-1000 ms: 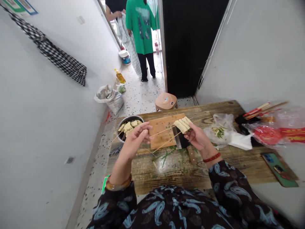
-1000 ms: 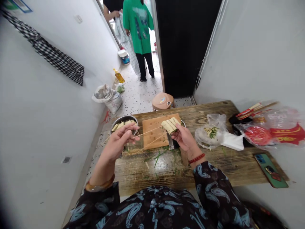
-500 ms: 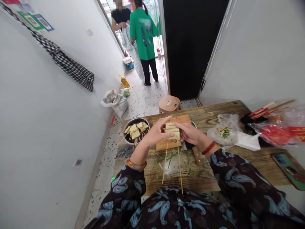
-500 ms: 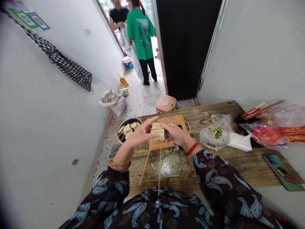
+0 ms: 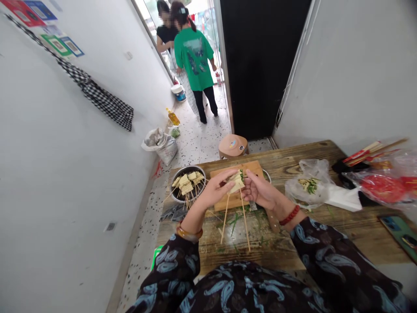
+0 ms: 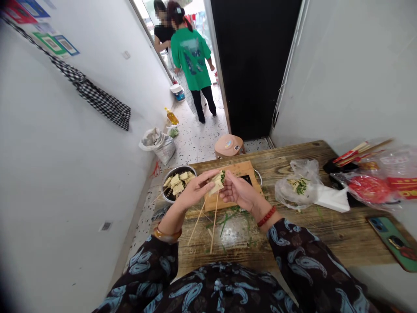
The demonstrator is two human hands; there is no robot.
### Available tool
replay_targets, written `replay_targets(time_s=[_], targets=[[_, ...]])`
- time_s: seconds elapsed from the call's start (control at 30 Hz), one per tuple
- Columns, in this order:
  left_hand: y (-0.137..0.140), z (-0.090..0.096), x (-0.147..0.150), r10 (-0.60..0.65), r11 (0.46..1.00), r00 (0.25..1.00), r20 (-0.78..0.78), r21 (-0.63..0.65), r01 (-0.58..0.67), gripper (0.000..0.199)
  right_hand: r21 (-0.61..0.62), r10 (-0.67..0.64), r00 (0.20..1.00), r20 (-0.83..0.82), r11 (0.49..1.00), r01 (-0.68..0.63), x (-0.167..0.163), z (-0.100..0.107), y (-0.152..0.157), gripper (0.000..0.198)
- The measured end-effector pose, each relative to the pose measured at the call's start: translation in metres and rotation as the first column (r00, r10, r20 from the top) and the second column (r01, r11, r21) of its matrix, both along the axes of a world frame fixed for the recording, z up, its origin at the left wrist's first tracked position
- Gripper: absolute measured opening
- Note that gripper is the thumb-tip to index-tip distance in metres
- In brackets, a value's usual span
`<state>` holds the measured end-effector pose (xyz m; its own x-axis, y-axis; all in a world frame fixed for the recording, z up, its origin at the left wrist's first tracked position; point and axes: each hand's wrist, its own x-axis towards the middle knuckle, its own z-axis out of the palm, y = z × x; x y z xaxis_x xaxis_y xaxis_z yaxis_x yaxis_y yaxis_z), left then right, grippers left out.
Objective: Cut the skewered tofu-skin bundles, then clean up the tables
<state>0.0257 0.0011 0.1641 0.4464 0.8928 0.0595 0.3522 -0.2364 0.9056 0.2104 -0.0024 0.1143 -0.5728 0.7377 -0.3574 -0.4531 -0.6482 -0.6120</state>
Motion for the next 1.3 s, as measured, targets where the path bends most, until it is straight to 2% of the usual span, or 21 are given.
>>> replay_targets(time_s=[0.17,0.33,0.43,0.53,0.67,0.77,0.87,0.97,1.03,1.07,1.1,1.2,1.3], targets=[[-0.003,-0.010,0.002,0.112,0.968,0.992,0.063,-0.234,-0.095,0.041,0.146,0.025,0.998,0.059,0.989,-0.034,0.003,0.000,-0.008,0.040],[-0.005,-0.016,0.007,0.125,0.935,0.982,0.143,-0.348,-0.069,0.042,0.169,-0.062,0.975,0.212,0.985,0.025,0.005,-0.002,-0.005,0.041],[-0.007,-0.016,0.008,0.112,0.939,0.975,0.190,-0.342,-0.041,0.039,0.149,-0.104,0.969,0.226,0.986,0.071,0.005,0.000,-0.002,0.044],[-0.009,-0.011,0.012,0.075,0.957,0.987,0.140,-0.287,-0.032,0.044,0.142,-0.129,0.964,0.234,0.985,0.097,0.005,0.004,-0.002,0.045],[-0.009,-0.005,0.019,0.133,0.972,0.990,0.050,-0.204,-0.120,0.044,0.167,-0.141,0.960,0.241,0.981,0.102,0.003,0.008,-0.001,0.046],[-0.006,-0.001,0.022,0.187,0.965,0.982,0.035,-0.192,-0.177,0.044,0.252,-0.134,0.960,0.244,0.965,0.071,0.005,0.007,-0.002,0.044],[-0.005,0.004,0.022,0.206,0.954,0.977,0.046,-0.230,-0.191,0.044,0.395,-0.261,0.914,0.311,0.910,0.125,0.014,0.006,-0.002,0.039],[-0.005,0.008,0.021,0.201,0.946,0.978,0.056,-0.269,-0.179,0.045,0.561,-0.499,0.790,0.356,0.790,0.247,0.023,0.008,0.001,0.032],[-0.005,0.010,0.021,0.191,0.941,0.979,0.065,-0.298,-0.164,0.044,0.634,-0.582,0.738,0.340,0.722,0.277,0.026,0.010,0.005,0.029],[-0.005,0.011,0.022,0.185,0.936,0.980,0.072,-0.316,-0.153,0.044,0.650,-0.586,0.742,0.327,0.709,0.273,0.027,0.011,0.006,0.029],[-0.006,0.012,0.023,0.178,0.931,0.981,0.079,-0.336,-0.142,0.044,0.652,-0.566,0.760,0.318,0.713,0.258,0.026,0.012,0.007,0.030],[-0.006,0.012,0.026,0.165,0.914,0.980,0.107,-0.390,-0.111,0.043,0.611,-0.450,0.838,0.309,0.769,0.188,0.021,0.013,0.008,0.031],[-0.006,0.010,0.026,0.159,0.894,0.978,0.134,-0.439,-0.085,0.043,0.561,-0.394,0.872,0.290,0.808,0.179,0.014,0.011,0.005,0.031]])
